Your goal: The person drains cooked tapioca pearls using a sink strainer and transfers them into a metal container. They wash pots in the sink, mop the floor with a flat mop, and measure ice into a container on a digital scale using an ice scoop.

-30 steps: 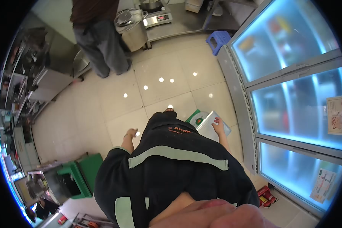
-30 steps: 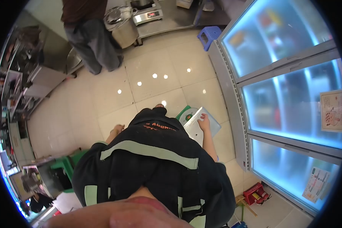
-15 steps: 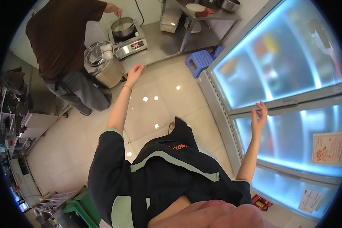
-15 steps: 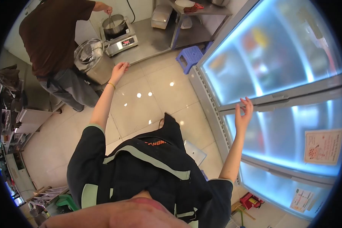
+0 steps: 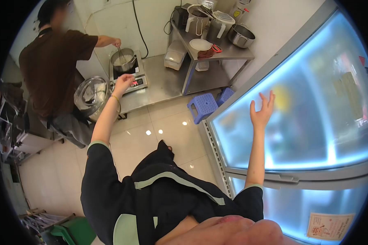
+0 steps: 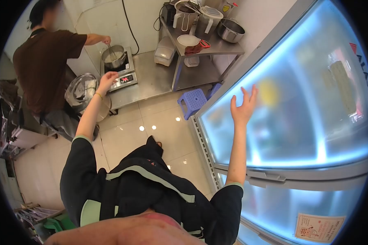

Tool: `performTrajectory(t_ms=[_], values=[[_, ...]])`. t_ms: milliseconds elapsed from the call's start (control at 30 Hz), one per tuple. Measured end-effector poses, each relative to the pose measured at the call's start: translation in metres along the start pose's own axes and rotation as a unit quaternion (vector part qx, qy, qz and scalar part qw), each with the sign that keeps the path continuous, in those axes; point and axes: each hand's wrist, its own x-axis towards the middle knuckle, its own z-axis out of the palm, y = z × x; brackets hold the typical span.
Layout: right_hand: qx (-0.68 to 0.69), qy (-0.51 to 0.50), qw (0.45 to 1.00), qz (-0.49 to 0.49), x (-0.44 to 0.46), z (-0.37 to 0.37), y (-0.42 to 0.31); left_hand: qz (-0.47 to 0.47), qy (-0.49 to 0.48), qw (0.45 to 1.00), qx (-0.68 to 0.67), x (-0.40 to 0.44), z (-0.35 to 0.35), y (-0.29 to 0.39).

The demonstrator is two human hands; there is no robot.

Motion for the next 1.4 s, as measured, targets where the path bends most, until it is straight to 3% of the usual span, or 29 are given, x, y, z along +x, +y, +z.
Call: performTrajectory(t_ms=[33,167,300,500,533,633,733,800,867,900,933,1000,1100,1200,1233,1333,1367,1400], values=[[-0.083,-0.004,0.997,0.006,0.007,0.004,0.01,0.009,0.009,1.0,0.013,0.037,0.001,0.001],[-0.113,-0.004,0.991,0.068,0.012,0.016,0.017,0.039,0.039,0.998,-0.022,0.145,0.032,0.04],[-0.128,0.015,0.977,0.169,0.015,0.02,0.009,0.037,0.014,0.999,-0.023,0.233,0.083,0.036],[-0.141,0.116,0.94,0.288,0.033,0.064,-0.014,-0.02,-0.019,1.0,0.004,0.294,0.148,0.024],[-0.124,0.149,0.935,0.296,0.04,0.078,-0.014,-0.019,-0.021,1.0,0.004,0.308,0.153,0.024],[0.045,0.288,0.941,0.173,0.066,0.14,-0.017,0.074,0.006,0.99,0.117,0.369,0.159,0.014],[0.08,0.134,0.984,0.087,0.12,0.199,-0.027,0.068,0.029,0.986,0.148,0.407,0.172,0.039],[0.13,0.153,0.973,0.115,0.162,0.26,-0.012,0.059,0.033,0.988,0.137,0.444,0.187,0.038],[0.27,0.094,0.931,0.228,0.199,0.326,0.016,0.048,0.042,0.988,0.14,0.484,0.208,0.029],[0.42,0.028,0.837,0.35,0.216,0.362,0.029,0.046,0.05,0.987,0.147,0.506,0.22,0.022],[0.551,-0.043,0.699,0.454,0.23,0.4,0.042,0.043,0.058,0.985,0.155,0.531,0.231,0.014],[0.669,-0.184,0.524,0.495,0.248,0.468,0.047,0.07,0.051,0.98,0.177,0.581,0.256,-0.02],[0.643,-0.294,0.442,0.552,0.283,0.513,0.031,0.053,-0.116,0.988,-0.087,0.62,0.283,-0.042],[0.48,-0.185,0.783,0.349,0.29,0.563,0.05,0.026,-0.231,0.965,-0.12,0.619,0.278,-0.054],[0.397,-0.238,0.832,0.306,0.312,0.547,0.047,0.056,-0.199,0.964,-0.167,0.597,0.285,-0.03],[0.458,-0.478,0.649,0.374,0.337,0.548,0.023,0.049,-0.158,0.97,-0.18,0.581,0.295,0.005],[0.487,-0.512,0.59,0.39,0.336,0.561,0.018,0.048,-0.146,0.97,-0.189,0.578,0.3,0.012],[0.467,-0.501,0.627,0.371,0.33,0.576,0.015,0.049,-0.134,0.97,-0.199,0.58,0.305,0.018]])
